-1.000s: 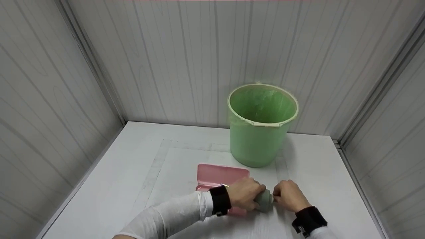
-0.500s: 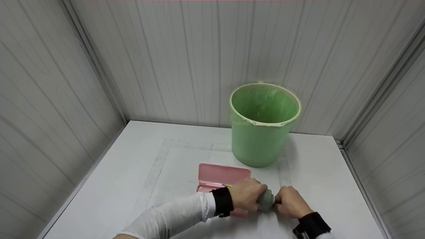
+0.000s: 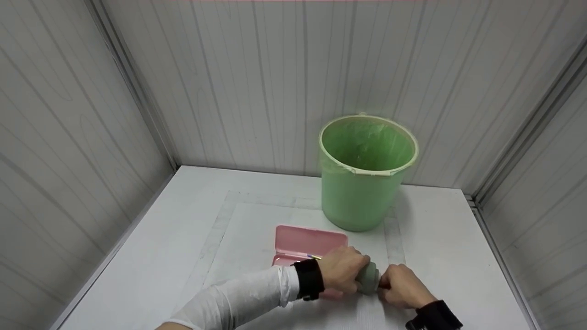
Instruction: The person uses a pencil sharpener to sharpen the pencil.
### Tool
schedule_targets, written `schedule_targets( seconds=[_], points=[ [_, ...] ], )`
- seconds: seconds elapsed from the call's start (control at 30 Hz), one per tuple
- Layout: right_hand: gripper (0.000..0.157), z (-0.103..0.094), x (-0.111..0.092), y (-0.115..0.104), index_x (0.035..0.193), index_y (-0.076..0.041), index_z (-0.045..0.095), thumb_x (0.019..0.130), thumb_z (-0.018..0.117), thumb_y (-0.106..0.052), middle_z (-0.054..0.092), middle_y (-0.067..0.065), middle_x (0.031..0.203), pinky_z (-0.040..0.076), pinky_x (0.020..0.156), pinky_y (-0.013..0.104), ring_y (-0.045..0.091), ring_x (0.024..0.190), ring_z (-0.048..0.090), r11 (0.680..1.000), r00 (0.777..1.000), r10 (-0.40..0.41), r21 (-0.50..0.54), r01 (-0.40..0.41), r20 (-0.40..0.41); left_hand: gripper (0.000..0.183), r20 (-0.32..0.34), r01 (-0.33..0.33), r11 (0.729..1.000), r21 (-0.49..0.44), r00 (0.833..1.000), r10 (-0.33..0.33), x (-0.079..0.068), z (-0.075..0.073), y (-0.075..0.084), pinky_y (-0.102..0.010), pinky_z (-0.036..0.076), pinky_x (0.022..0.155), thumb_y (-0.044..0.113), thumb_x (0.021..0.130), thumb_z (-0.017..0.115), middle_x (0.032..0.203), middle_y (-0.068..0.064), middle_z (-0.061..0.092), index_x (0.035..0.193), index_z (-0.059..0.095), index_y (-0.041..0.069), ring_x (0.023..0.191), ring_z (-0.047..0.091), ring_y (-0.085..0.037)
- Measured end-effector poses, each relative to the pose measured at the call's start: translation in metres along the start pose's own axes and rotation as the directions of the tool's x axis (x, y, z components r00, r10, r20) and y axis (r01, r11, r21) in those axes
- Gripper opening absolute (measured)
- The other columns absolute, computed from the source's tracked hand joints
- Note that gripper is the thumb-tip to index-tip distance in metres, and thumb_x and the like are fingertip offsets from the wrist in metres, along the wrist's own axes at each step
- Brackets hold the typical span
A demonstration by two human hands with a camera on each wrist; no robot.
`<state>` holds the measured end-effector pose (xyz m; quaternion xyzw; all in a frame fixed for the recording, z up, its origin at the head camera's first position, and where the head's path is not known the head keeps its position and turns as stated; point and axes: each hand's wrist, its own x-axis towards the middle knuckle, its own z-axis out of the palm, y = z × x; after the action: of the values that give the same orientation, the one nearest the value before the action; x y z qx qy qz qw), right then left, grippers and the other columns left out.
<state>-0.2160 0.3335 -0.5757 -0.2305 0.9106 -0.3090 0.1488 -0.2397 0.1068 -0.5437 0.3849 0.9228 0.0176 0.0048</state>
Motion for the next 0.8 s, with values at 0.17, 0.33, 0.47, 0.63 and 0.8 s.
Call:
schedule_targets(
  seconds=[0.17, 0.33, 0.47, 0.63, 0.8],
  points=[
    [0.019, -0.001, -0.006, -0.002, 0.074, -0.018, 0.086, 0.086, 0.081, -0.003, 0.061, -0.018, 0.059, 0.036, 0.051, 0.02, -0.006, 0.051, 0.042, 0.999, 1.0, -0.028, -0.022, 0.028, -0.005, 0.026, 0.003, 0.009, 1.0, 0.012, 1.0, -0.009, 0.002, 0.001, 0.003, -0.023, 0.047, 0.054, 0.035, 0.079, 0.094, 0.076, 0.013, 0.067, 0.084, 0.069, 0.029, 0.063, 0.055, -0.005],
    [0.022, 0.0, -0.008, -0.003, 0.069, -0.018, 0.082, 0.083, 0.081, -0.001, 0.055, -0.022, 0.059, 0.035, 0.05, 0.018, -0.011, 0.049, 0.04, 0.997, 0.998, -0.067, -0.03, 0.067, -0.018, 0.027, 0.017, 0.011, 1.0, -0.006, 1.0, -0.011, 0.003, -0.001, 0.004, -0.023, 0.047, 0.054, 0.035, 0.079, 0.095, 0.077, 0.013, 0.067, 0.086, 0.07, 0.029, 0.065, 0.056, -0.005],
    [0.02, -0.002, -0.01, -0.006, 0.073, -0.017, 0.084, 0.082, 0.08, 0.0, 0.062, -0.017, 0.059, 0.039, 0.051, 0.019, -0.01, 0.052, 0.045, 0.996, 0.996, -0.084, 0.001, 0.084, 0.011, 0.026, 0.022, 0.014, 1.0, -0.002, 1.0, -0.014, 0.002, -0.002, 0.004, -0.023, 0.048, 0.054, 0.034, 0.079, 0.096, 0.077, 0.013, 0.067, 0.085, 0.071, 0.03, 0.065, 0.057, -0.005],
    [0.021, -0.007, -0.016, -0.014, 0.073, -0.016, 0.081, 0.085, 0.08, 0.001, 0.071, -0.004, 0.059, 0.043, 0.05, 0.018, -0.012, 0.055, 0.05, 0.987, 0.986, -0.162, 0.027, 0.161, 0.033, 0.025, 0.021, 0.004, 1.0, 0.004, 1.0, -0.004, 0.001, -0.004, 0.003, -0.022, 0.048, 0.054, 0.034, 0.079, 0.095, 0.076, 0.013, 0.068, 0.085, 0.071, 0.029, 0.064, 0.057, -0.005],
    [0.024, -0.017, -0.022, -0.022, 0.073, -0.016, 0.079, 0.091, 0.081, 0.0, 0.072, -0.002, 0.061, 0.042, 0.05, 0.016, -0.015, 0.056, 0.053, 0.971, 0.971, -0.238, 0.012, 0.238, -0.003, 0.024, 0.017, -0.017, 1.0, 0.013, 1.0, 0.016, 0.002, -0.007, 0.002, -0.02, 0.048, 0.056, 0.036, 0.08, 0.095, 0.078, 0.013, 0.069, 0.087, 0.073, 0.028, 0.064, 0.057, -0.004]
  ],
)
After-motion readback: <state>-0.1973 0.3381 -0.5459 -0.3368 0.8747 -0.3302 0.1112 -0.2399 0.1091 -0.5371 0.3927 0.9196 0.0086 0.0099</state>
